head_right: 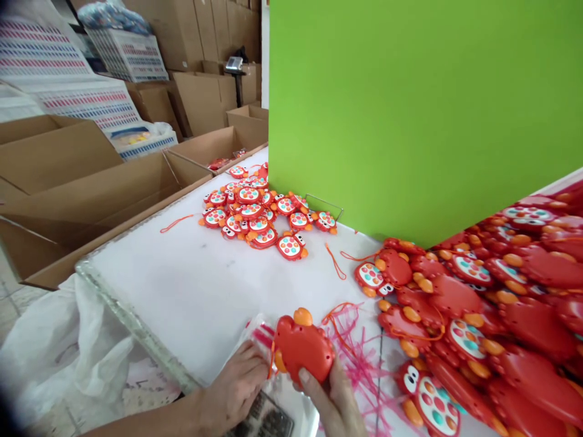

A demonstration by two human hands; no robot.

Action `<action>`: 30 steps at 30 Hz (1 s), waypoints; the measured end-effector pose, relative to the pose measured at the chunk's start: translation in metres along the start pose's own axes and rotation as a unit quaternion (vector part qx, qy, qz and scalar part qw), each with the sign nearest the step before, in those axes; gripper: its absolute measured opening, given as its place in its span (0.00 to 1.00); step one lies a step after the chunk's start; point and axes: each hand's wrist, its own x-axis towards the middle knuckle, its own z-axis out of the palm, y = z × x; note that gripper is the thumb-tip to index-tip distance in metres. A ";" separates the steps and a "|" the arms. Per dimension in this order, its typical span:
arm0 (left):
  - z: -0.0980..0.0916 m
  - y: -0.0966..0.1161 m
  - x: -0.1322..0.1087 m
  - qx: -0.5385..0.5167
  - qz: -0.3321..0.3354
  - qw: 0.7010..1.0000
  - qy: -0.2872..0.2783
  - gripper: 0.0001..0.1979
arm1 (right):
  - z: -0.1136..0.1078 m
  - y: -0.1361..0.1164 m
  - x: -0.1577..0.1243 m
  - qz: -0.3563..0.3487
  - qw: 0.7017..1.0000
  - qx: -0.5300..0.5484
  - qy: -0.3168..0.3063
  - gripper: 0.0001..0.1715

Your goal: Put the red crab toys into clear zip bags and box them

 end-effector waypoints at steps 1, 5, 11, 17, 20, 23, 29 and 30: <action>-0.002 0.001 0.000 0.002 -0.006 1.000 -0.002 0.10 | 0.007 0.007 0.002 0.000 1.000 -0.012 -0.010 0.35; -0.008 0.002 -0.003 0.019 0.008 1.000 -0.012 0.08 | 0.021 0.032 0.006 -0.029 0.993 -0.100 -0.051 0.39; -0.045 0.000 -0.003 -0.010 -0.050 0.997 0.051 0.10 | 0.022 0.029 -0.005 -0.070 0.986 -0.147 -0.022 0.37; -0.055 -0.005 0.013 -0.327 -0.318 0.889 0.019 0.11 | 0.026 0.023 -0.011 -0.153 0.975 -0.158 0.029 0.31; -0.040 -0.007 0.019 -0.376 -0.341 0.861 0.025 0.11 | 0.018 0.023 -0.009 -0.190 0.963 -0.193 0.011 0.28; -0.031 -0.007 0.020 -0.376 -0.343 0.860 0.033 0.11 | 0.009 0.017 -0.006 -0.234 0.943 -0.235 -0.010 0.27; -0.032 0.001 0.023 -0.419 -0.365 0.831 0.015 0.15 | 0.014 0.000 -0.003 -0.265 0.897 -0.341 -0.093 0.21; -0.033 0.002 0.023 -0.430 -0.368 0.824 0.013 0.16 | 0.017 -0.002 -0.002 -0.271 0.892 -0.352 -0.081 0.22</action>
